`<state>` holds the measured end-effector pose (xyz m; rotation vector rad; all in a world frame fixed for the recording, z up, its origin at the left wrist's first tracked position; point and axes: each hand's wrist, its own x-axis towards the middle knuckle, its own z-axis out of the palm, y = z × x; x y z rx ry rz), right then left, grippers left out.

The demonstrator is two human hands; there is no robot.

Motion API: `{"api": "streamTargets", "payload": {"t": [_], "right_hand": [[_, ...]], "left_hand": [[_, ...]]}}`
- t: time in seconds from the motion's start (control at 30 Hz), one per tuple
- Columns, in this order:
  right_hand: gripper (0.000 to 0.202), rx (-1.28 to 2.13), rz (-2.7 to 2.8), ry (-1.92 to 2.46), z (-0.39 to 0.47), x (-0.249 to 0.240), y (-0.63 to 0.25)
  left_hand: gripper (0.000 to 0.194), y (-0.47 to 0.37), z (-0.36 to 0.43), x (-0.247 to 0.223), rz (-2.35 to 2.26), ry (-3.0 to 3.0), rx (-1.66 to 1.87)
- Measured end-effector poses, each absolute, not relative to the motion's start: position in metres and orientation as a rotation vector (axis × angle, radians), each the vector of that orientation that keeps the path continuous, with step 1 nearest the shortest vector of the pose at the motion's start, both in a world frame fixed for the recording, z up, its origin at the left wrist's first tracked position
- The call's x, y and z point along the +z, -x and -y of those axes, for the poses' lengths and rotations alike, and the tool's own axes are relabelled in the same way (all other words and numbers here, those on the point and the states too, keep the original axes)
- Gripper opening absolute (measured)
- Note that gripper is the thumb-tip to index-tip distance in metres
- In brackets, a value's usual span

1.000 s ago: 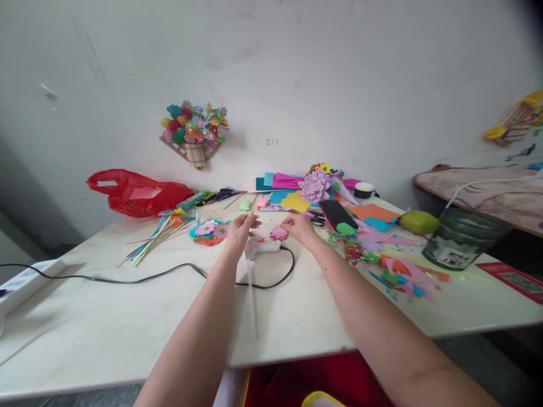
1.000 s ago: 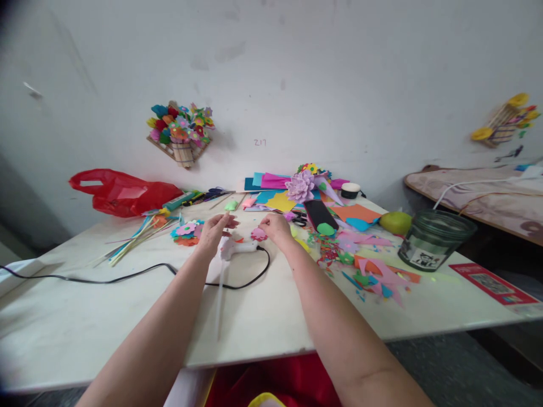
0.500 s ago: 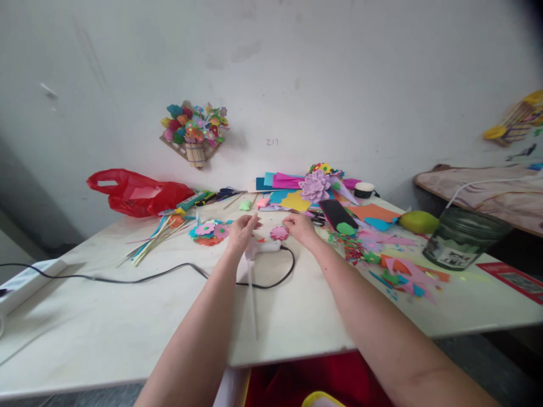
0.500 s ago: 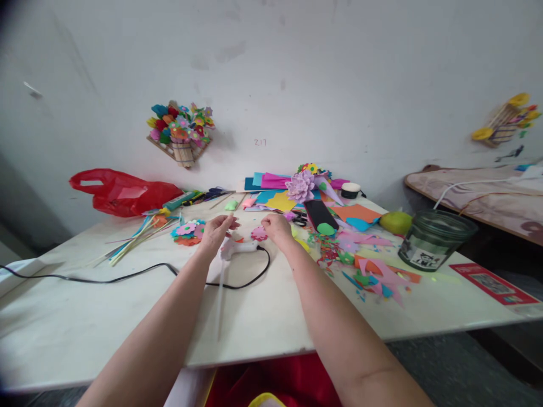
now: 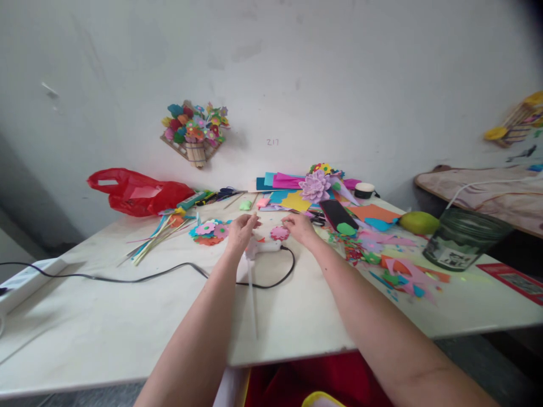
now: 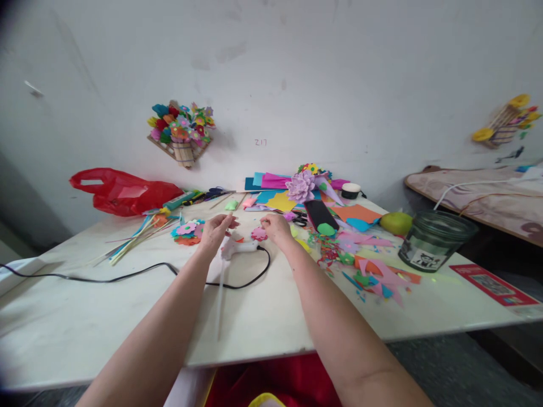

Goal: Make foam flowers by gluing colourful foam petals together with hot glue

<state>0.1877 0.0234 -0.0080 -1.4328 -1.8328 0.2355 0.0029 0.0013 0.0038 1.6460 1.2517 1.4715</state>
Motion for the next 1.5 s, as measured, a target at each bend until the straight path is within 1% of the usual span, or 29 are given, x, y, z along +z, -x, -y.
{"api": "streamTargets", "payload": {"t": [0.1, 0.17, 0.23, 0.33, 0.47, 0.5, 0.57, 0.63, 0.7, 0.8, 0.83, 0.97, 1.1, 1.23, 1.4, 1.5], "right_hand": [[0.037, 0.213, 1.843, 1.446, -0.0223, -0.0067, -0.1887], [0.043, 0.182, 1.829, 1.473, -0.0217, -0.0060, -0.1892], [0.035, 0.178, 1.818, 1.482, -0.0218, -0.0061, -0.1891], [0.012, 0.191, 1.813, 1.462, -0.0227, -0.0074, -0.1882], [0.012, 0.223, 1.834, 1.440, -0.0219, -0.0069, -0.1870], [0.018, 0.220, 1.843, 1.445, -0.0212, -0.0061, -0.1870], [0.036, 0.195, 1.841, 1.474, -0.0197, -0.0039, -0.1874], [0.044, 0.158, 1.827, 1.508, -0.0187, -0.0021, -0.1881], [0.041, 0.130, 1.828, 1.520, -0.0185, -0.0018, -0.1886], [0.025, 0.159, 1.861, 1.471, -0.0200, -0.0047, -0.1883], [0.022, 0.199, 1.866, 1.452, -0.0208, -0.0062, -0.1880], [0.030, 0.352, 1.838, 1.452, -0.0243, -0.0106, -0.1871], [0.030, 0.340, 1.790, 1.474, -0.0254, -0.0090, -0.1879], [0.027, 0.186, 1.828, 1.453, -0.0241, -0.0076, -0.1882], [0.015, 0.282, 1.832, 1.472, -0.0228, -0.0104, -0.1868], [0.011, 0.254, 1.820, 1.494, -0.0241, -0.0107, -0.1880]], "left_hand": [[0.050, -0.0034, -0.0008, 0.0046, -1.263, -1.641, 1.465], [0.050, -0.0036, -0.0003, 0.0049, -1.260, -1.648, 1.468], [0.050, -0.0038, 0.0002, 0.0051, -1.255, -1.654, 1.467], [0.050, -0.0041, 0.0010, 0.0055, -1.257, -1.652, 1.466], [0.050, -0.0039, 0.0018, 0.0060, -1.252, -1.651, 1.462], [0.050, -0.0038, 0.0018, 0.0060, -1.249, -1.652, 1.462], [0.050, -0.0033, 0.0014, 0.0057, -1.246, -1.651, 1.465], [0.051, -0.0029, 0.0008, 0.0051, -1.244, -1.657, 1.467], [0.051, -0.0028, 0.0003, 0.0046, -1.244, -1.662, 1.467], [0.051, -0.0028, 0.0001, 0.0041, -1.250, -1.659, 1.462], [0.051, -0.0028, 0.0001, 0.0040, -1.254, -1.657, 1.462], [0.052, -0.0026, 0.0000, 0.0039, -1.258, -1.664, 1.463], [0.051, -0.0021, -0.0009, 0.0030, -1.243, -1.660, 1.466], [0.051, -0.0022, -0.0021, 0.0020, -1.244, -1.660, 1.467], [0.051, -0.0025, -0.0023, 0.0018, -1.242, -1.660, 1.470], [0.051, -0.0023, -0.0022, 0.0014, -1.235, -1.662, 1.474]]}}
